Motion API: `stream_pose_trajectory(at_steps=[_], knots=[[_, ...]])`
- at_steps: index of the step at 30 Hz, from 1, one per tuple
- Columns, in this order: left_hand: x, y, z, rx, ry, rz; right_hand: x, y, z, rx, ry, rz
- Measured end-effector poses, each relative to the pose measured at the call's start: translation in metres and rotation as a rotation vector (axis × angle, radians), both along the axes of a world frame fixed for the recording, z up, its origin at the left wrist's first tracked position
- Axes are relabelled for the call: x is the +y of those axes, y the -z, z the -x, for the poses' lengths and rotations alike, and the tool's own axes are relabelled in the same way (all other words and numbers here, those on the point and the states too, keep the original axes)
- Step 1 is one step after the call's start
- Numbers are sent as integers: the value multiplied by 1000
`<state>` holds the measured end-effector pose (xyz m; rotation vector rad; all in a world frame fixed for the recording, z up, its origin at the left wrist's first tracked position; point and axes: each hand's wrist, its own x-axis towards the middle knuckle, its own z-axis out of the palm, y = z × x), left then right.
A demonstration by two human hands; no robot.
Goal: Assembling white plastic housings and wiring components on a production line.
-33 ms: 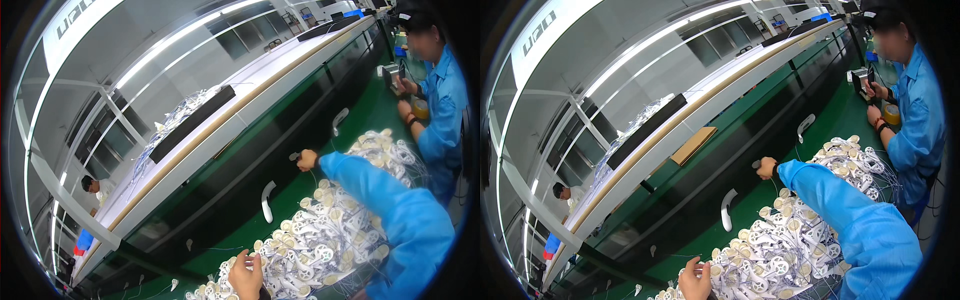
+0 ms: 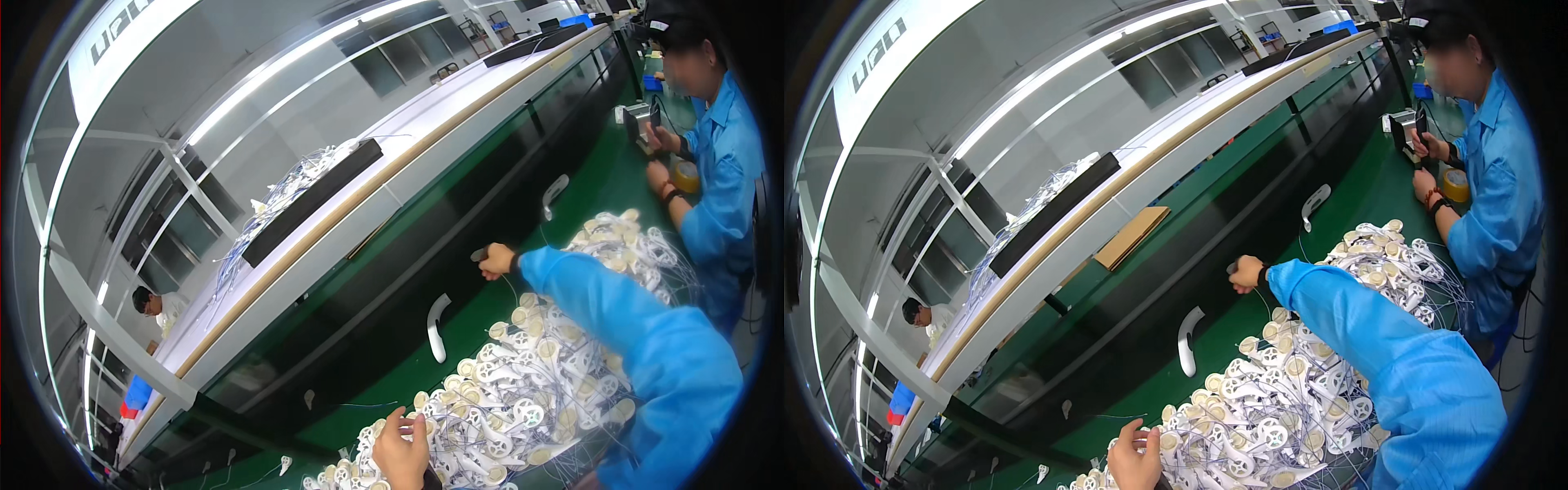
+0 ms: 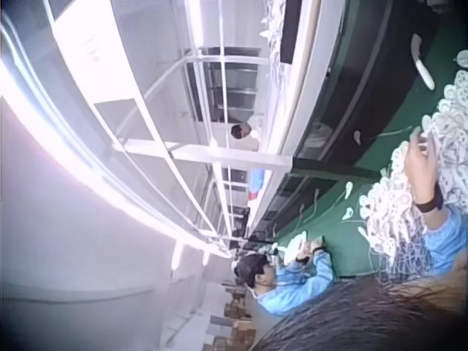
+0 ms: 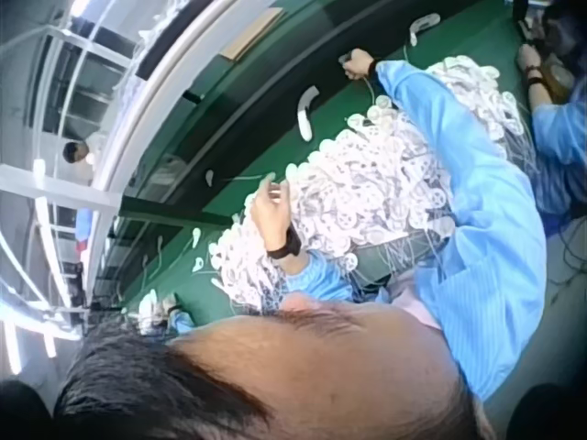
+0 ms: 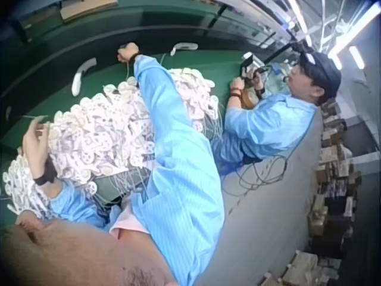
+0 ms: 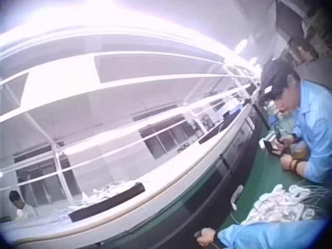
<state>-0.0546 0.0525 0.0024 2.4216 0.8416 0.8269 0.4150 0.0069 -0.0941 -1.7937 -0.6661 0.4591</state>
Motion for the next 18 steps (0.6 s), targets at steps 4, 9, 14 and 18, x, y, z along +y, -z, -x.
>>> stream_pose_trajectory(at_steps=[4,9,14,18], knots=[[0,-1,2,-10,-21,26,14,-47,28,145,-207,-193],[-5,-7,4,-14,-58,51,-13,-114,64,167,-312,-300],[5,-3,7,3,-55,17,-67,-152,127,135,-637,-215],[10,-1,1,-19,-102,-51,-117,-142,183,51,-1046,-1]])
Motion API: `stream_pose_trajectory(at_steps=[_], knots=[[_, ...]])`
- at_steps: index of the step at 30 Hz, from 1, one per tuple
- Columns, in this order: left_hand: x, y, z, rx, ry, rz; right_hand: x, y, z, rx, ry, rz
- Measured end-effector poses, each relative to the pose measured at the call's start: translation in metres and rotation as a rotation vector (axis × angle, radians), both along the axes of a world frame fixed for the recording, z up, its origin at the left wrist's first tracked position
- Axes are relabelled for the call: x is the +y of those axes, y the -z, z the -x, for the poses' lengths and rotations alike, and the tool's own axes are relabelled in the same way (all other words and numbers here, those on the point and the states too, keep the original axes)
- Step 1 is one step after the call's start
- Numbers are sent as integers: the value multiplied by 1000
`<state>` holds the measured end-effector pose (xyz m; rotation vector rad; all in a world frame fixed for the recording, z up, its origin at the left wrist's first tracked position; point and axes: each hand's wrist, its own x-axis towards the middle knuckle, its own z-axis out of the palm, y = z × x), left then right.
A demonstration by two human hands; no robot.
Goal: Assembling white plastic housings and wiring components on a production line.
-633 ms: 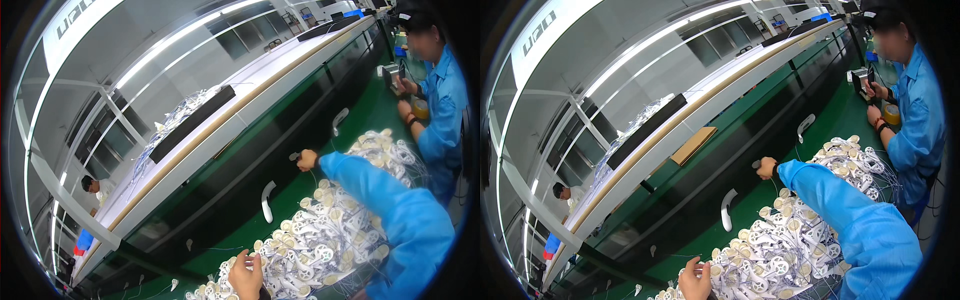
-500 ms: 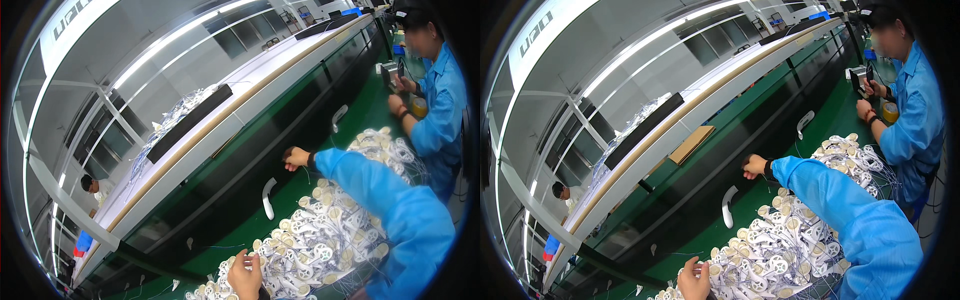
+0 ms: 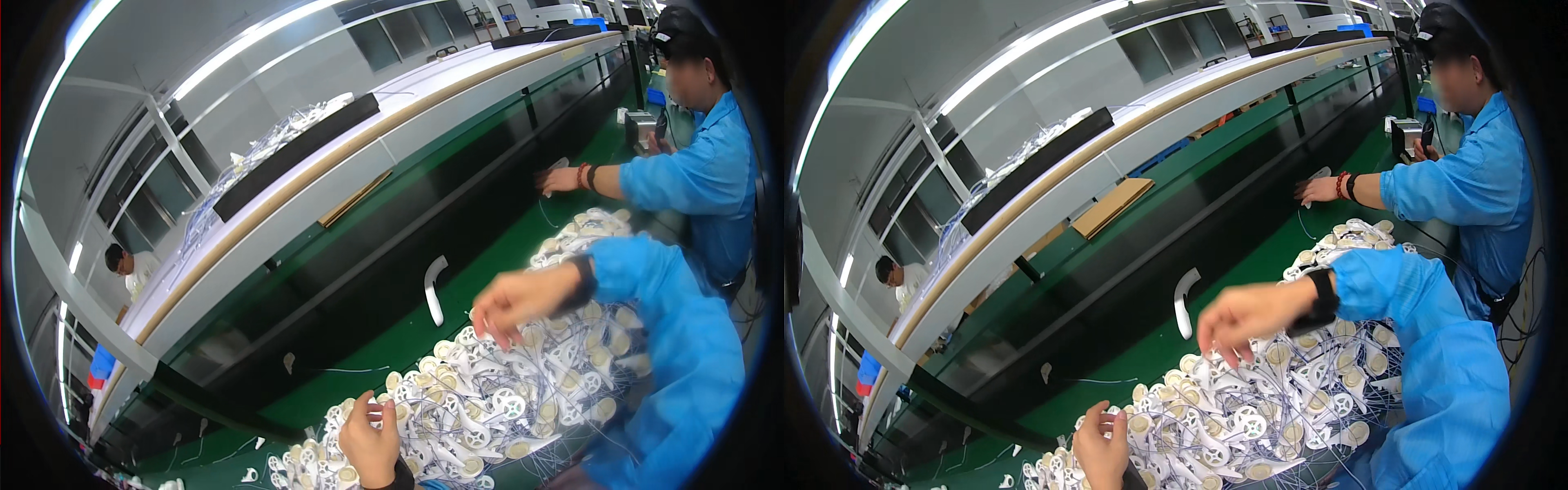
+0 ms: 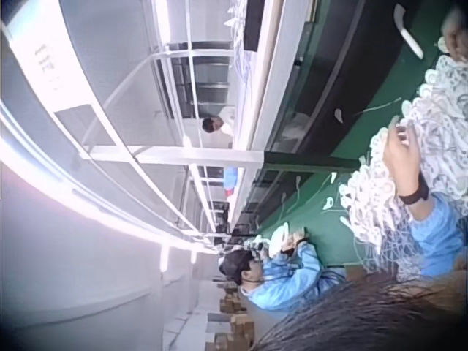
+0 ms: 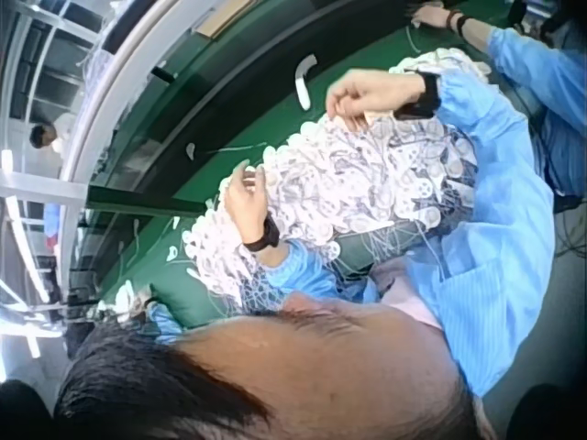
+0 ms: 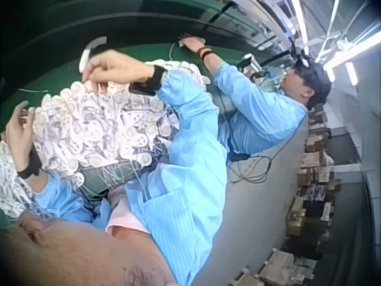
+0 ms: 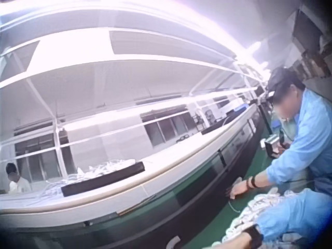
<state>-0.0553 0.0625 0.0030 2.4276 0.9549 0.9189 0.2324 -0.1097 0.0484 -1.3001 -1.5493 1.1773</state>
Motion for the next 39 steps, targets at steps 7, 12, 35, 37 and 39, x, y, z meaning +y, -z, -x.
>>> stream_pose_trajectory(at_steps=[7,12,35,37,39], knots=[[-4,-1,-2,4,17,2,-12,-10,38,-582,-507,114],[-3,7,-4,5,18,1,62,42,-35,-360,71,90],[-4,-3,-4,-192,71,-202,72,31,-36,-304,343,-214],[-10,-8,-10,-170,109,-288,64,24,-24,-330,216,-321],[-16,-9,-14,-141,131,-375,63,16,-10,-369,70,-344]])
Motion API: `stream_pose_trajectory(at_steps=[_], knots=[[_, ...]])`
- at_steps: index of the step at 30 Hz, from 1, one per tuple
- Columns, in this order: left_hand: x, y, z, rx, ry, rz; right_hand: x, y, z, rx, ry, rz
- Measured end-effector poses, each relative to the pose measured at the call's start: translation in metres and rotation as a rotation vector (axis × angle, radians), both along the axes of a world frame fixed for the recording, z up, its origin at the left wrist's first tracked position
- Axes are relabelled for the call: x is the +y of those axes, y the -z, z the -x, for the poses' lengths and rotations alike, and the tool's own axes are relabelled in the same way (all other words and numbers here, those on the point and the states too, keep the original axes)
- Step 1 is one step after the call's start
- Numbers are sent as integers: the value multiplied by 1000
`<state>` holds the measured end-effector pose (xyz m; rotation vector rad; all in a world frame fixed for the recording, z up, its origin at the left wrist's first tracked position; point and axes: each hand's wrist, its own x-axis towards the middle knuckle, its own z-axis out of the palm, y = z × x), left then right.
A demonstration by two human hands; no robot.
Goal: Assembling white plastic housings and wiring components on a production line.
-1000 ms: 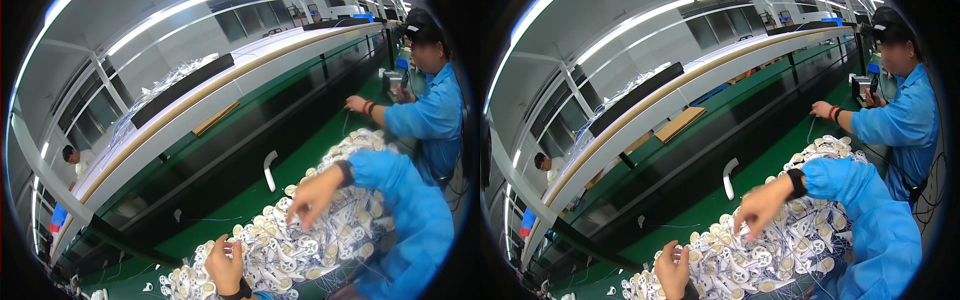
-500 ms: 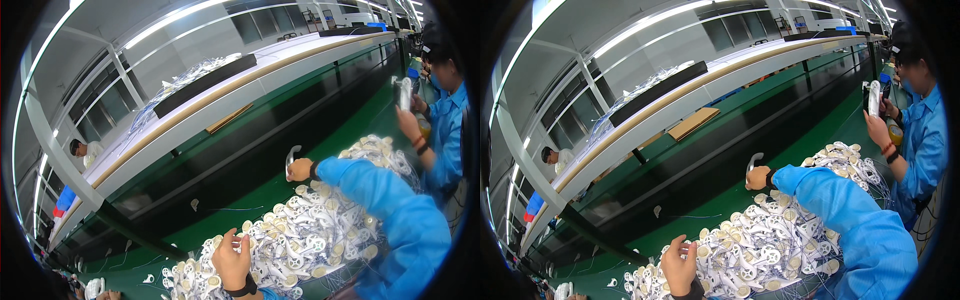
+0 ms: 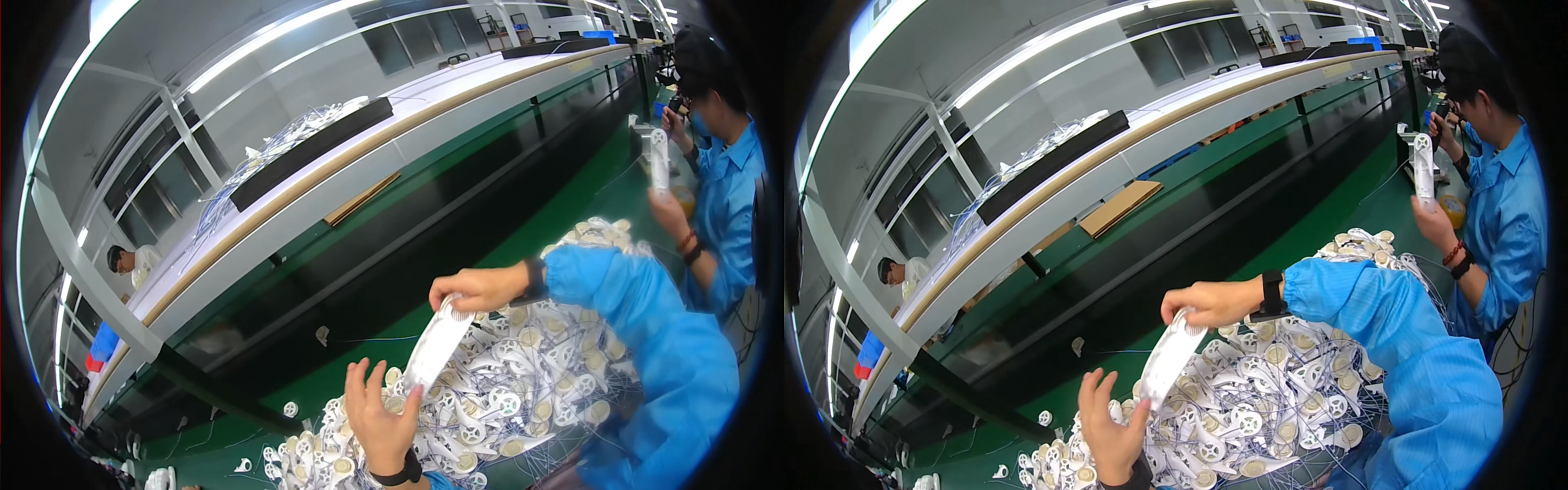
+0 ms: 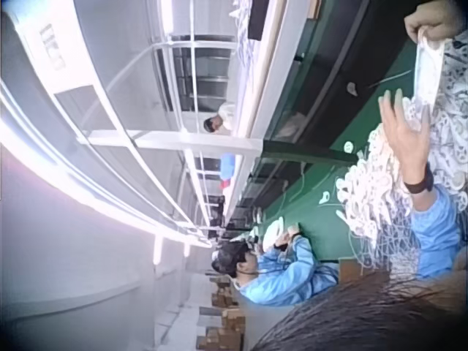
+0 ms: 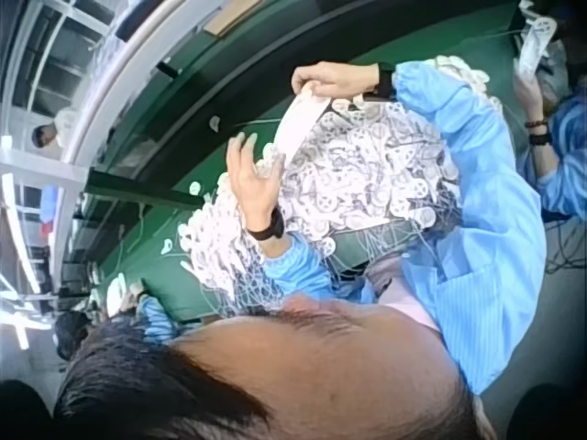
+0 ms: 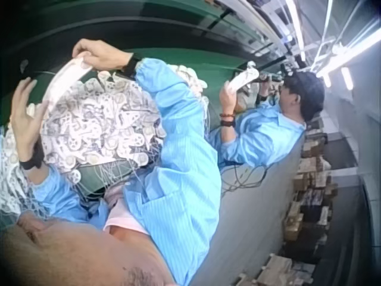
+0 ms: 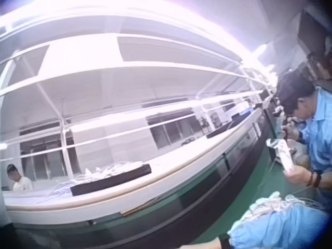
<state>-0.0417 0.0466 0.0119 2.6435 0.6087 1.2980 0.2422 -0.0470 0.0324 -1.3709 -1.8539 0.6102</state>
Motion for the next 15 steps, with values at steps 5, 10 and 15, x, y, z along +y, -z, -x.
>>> stream_pose_trajectory(at_steps=[5,10,15], knots=[[-9,7,-16,40,319,456,-6,-20,27,-35,-160,-13],[-10,8,-10,39,417,974,9,-25,38,-18,-212,-197],[3,11,-2,-482,339,973,34,-7,18,306,23,143]])
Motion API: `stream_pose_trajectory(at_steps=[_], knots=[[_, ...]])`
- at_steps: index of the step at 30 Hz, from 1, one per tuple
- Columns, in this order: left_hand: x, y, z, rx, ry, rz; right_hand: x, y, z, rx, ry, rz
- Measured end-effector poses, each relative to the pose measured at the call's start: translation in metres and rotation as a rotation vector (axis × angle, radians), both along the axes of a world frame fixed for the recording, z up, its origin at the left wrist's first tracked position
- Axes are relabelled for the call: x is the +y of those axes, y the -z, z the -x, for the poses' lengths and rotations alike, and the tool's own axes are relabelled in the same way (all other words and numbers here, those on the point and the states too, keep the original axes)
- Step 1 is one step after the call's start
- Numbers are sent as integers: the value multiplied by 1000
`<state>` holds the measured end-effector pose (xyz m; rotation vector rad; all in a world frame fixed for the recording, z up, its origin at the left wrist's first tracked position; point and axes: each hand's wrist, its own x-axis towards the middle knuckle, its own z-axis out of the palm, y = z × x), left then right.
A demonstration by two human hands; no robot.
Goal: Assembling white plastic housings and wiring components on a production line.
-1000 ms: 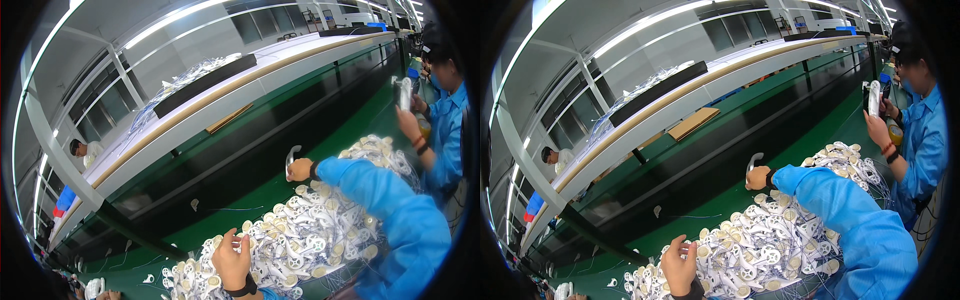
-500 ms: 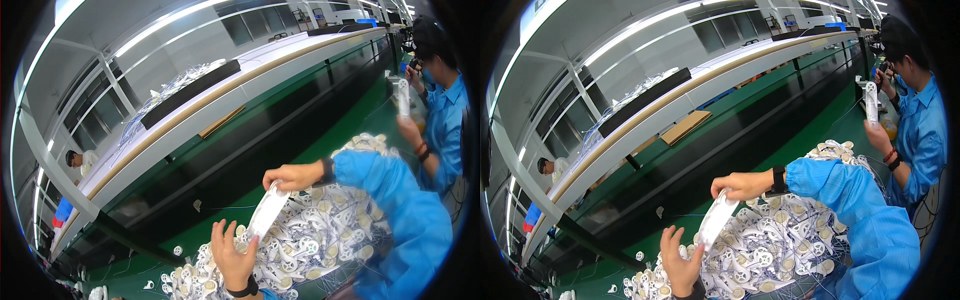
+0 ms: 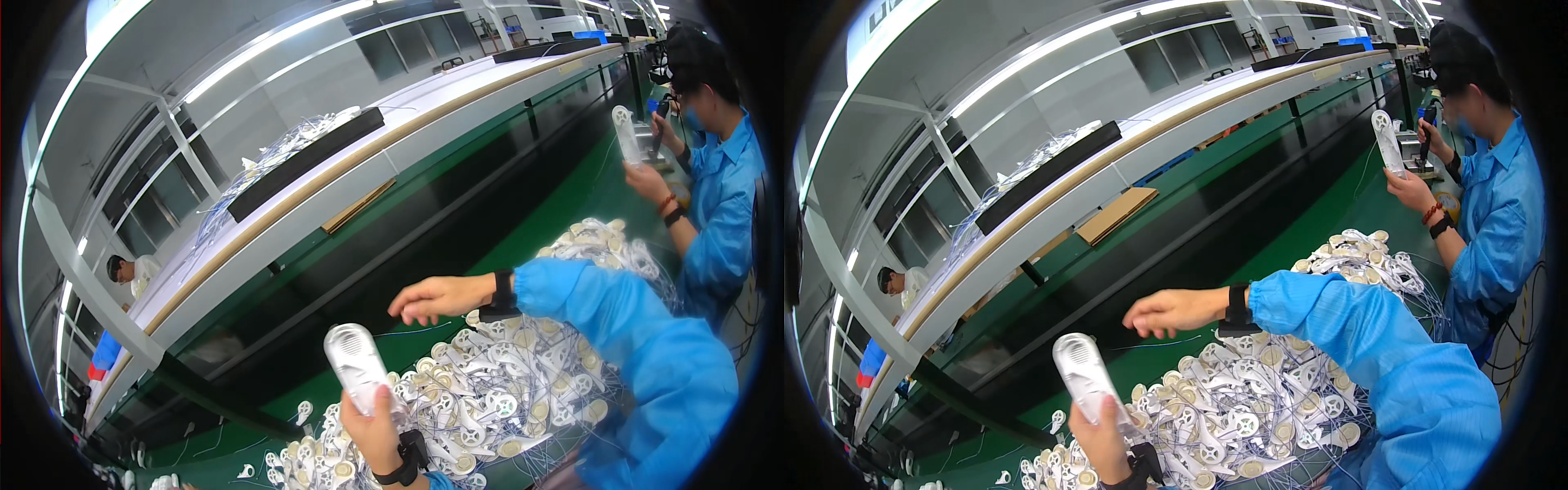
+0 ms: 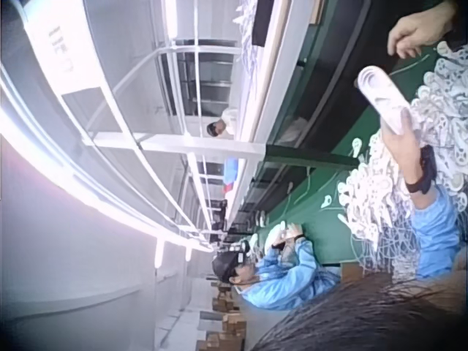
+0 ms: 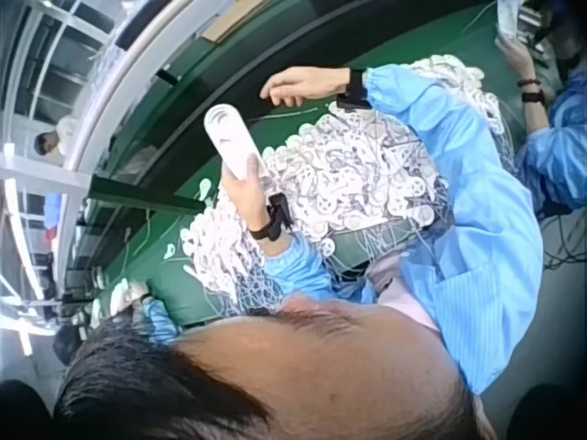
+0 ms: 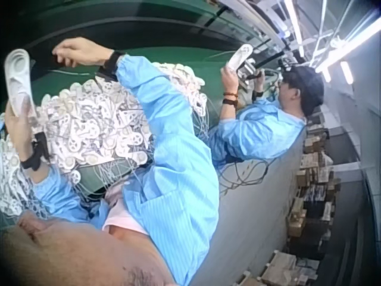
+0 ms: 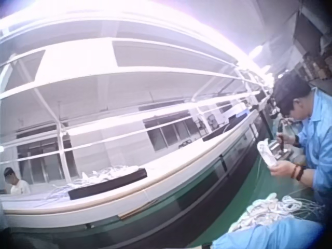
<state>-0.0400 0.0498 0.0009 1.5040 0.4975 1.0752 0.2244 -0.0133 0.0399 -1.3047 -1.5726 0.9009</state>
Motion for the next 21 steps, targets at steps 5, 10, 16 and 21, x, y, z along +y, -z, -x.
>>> stream_pose_trajectory(at_steps=[5,10,16,21], knots=[[-3,-9,0,-278,-220,103,10,58,0,-667,118,221],[-3,-17,9,-346,-304,125,23,99,4,-859,155,319],[2,-22,22,-443,-447,159,21,104,-8,-669,60,294],[8,-9,14,-336,-349,117,2,68,-2,-349,-89,428]])
